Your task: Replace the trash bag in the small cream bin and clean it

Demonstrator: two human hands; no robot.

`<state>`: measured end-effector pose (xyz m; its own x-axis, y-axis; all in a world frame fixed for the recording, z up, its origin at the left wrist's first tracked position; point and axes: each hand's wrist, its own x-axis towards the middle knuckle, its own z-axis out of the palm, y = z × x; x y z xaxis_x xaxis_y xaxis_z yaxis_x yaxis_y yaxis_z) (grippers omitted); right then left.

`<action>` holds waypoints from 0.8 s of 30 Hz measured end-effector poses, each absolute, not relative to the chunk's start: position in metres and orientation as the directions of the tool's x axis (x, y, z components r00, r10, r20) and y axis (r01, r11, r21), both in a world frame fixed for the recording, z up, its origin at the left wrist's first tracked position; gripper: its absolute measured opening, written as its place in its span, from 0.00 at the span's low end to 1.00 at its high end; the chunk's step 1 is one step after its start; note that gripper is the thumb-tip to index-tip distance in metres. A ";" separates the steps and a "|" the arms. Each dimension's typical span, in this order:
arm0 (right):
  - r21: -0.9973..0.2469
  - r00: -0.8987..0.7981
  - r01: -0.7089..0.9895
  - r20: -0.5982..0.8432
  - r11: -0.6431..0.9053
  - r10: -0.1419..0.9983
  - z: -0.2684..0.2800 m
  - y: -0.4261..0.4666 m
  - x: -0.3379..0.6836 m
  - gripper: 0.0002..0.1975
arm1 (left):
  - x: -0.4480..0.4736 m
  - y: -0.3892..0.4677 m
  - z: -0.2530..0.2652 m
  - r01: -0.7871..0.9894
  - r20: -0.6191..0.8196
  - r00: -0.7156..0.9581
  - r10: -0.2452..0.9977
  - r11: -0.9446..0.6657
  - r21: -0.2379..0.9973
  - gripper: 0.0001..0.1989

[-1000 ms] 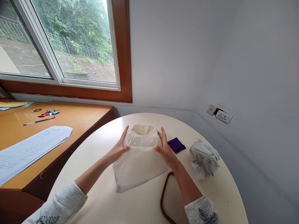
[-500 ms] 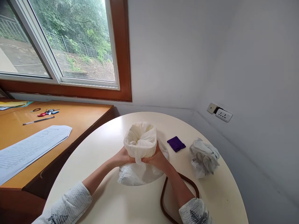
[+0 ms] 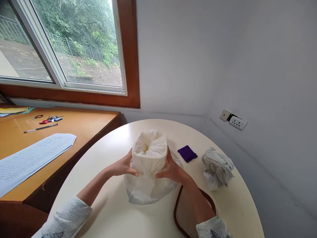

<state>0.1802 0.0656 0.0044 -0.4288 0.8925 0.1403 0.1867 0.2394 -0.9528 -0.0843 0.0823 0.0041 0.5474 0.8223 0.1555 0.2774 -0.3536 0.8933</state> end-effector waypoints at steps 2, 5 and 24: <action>-0.958 -0.422 0.197 0.108 0.207 0.900 0.019 0.065 0.200 0.58 | -0.095 0.077 0.022 0.309 0.200 0.480 0.854 -0.378 0.873 0.56; -0.970 -0.364 0.202 0.055 0.137 0.930 0.050 0.062 0.223 0.39 | -0.098 0.066 0.054 0.420 0.394 0.335 0.856 -0.510 0.751 0.40; 0.010 -0.700 0.682 -0.278 0.731 0.657 0.125 0.092 0.091 0.09 | -0.033 0.011 0.082 0.507 0.446 0.800 0.403 -0.851 -0.141 0.09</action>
<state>0.0908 0.0920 0.1253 -0.7003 0.6574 -0.2783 0.6822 0.7311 0.0102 -0.0333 0.0110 0.0817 0.7996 0.4025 0.4457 0.5066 -0.8506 -0.1407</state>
